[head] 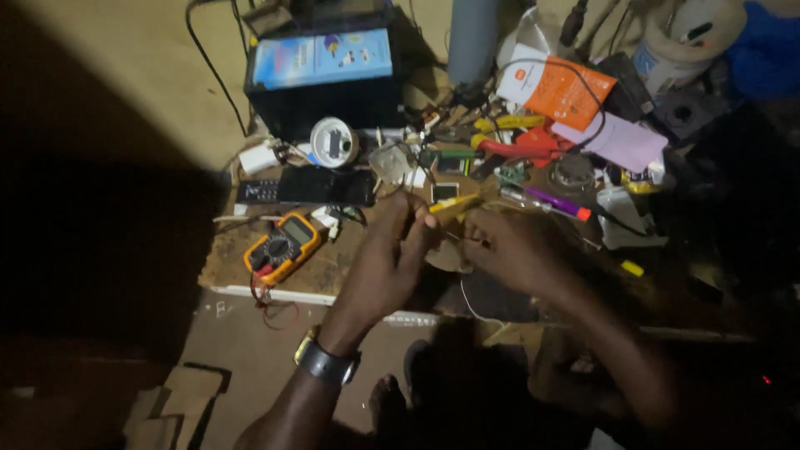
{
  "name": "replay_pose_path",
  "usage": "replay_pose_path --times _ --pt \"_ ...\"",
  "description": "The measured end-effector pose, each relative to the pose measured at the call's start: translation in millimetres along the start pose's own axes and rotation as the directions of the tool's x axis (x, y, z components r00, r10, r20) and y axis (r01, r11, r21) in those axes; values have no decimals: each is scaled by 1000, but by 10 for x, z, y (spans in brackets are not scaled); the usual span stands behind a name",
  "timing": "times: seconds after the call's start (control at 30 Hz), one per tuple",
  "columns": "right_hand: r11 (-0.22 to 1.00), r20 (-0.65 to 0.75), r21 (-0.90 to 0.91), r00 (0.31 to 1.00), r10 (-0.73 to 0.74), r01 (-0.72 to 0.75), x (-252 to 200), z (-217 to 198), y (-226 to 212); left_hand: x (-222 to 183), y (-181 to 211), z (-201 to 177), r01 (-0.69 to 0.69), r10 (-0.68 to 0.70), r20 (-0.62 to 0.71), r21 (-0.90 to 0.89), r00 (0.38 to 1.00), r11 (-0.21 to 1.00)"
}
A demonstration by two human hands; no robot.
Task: Connecting wires to a circular LED panel and an electronic component on a cluttered workbench.
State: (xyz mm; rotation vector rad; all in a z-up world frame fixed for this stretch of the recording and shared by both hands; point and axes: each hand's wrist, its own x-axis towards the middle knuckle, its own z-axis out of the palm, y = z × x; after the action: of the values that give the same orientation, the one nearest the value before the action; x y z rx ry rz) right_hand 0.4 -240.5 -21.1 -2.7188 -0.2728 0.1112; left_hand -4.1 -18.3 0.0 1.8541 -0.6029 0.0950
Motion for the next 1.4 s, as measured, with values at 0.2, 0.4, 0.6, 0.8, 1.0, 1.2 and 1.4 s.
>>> replay_pose_path --times 0.2,0.4,0.6,0.8,1.0,1.2,1.4 --pt "989 40 140 999 36 -41 78 121 136 41 -150 -23 126 -134 40 155 990 980" --pt "999 191 1 980 49 -50 6 316 119 30 -378 -72 306 -329 14 333 944 892" --pt "995 187 95 981 -44 27 -103 216 38 26 -495 -135 392 -411 -23 351 911 850" --pt "977 94 193 989 -112 93 -51 225 60 64 -623 -130 457 -503 -27 463 864 759" --pt "956 54 249 984 -172 154 -23 410 242 -60 -220 204 -53 42 49 246 998 968" --pt "865 -58 493 996 -69 89 -24 431 115 -42 -141 309 250 -349 292 326 891 912" --pt "949 -17 310 998 -59 61 -55 293 37 26 -532 347 152 -241 209 369 948 917"
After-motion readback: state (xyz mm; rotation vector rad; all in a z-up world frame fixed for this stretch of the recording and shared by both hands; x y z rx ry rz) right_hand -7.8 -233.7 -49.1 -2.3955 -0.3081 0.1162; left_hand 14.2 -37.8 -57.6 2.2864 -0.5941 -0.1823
